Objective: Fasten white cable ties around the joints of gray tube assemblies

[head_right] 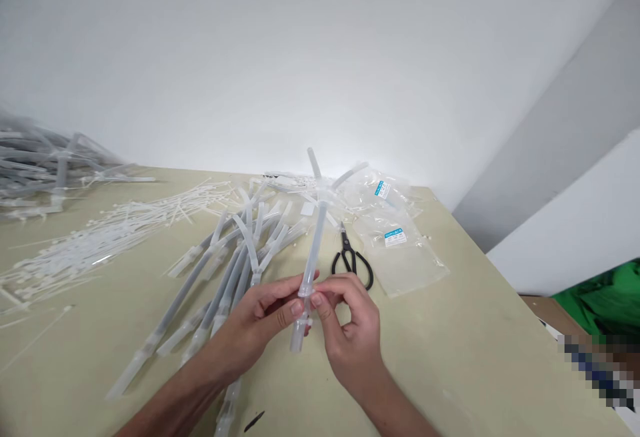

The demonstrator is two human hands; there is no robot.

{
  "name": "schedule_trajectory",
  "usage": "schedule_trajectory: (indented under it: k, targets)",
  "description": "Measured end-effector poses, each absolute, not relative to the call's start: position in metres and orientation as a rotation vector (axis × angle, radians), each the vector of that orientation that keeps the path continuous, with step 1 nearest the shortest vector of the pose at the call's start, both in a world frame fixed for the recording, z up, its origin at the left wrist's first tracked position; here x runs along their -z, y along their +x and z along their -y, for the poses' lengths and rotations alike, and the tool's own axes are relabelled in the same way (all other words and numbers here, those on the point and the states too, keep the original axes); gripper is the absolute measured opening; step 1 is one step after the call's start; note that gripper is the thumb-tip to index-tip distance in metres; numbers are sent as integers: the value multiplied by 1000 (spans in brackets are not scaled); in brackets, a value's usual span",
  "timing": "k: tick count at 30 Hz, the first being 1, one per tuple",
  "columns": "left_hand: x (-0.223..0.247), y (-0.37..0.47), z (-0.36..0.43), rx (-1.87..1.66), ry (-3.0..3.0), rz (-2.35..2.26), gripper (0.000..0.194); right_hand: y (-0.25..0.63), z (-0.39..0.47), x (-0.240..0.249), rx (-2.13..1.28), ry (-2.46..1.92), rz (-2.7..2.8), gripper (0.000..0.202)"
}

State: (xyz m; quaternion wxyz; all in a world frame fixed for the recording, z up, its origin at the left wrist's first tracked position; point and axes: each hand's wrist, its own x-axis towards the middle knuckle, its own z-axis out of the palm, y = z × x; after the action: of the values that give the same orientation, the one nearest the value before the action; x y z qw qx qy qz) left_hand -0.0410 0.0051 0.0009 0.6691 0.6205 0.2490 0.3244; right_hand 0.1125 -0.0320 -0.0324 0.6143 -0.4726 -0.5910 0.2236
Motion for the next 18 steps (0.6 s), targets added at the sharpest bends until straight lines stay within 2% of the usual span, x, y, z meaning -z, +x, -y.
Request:
schedule_trajectory:
  k: [3, 5, 8, 12, 18]
  targets:
    - [0, -40, -5, -789, 1442, -657, 23, 116, 27, 32, -336, -1141, 1451, 13]
    - [1, -39, -6, -824, 1438, -689, 24, 116, 25, 33, -368, -1154, 1440, 15]
    - [2, -37, -5, -844, 1422, -671, 25, 115, 23, 34, -715, -1122, 1297, 23]
    - [1, -34, -1, -737, 1487, -644, 11, 123, 18, 31, -1151, -1007, 980, 37]
    - [-3, -31, 6, -606, 1784, -641, 22, 138, 13, 22, -1284, -986, 826, 46]
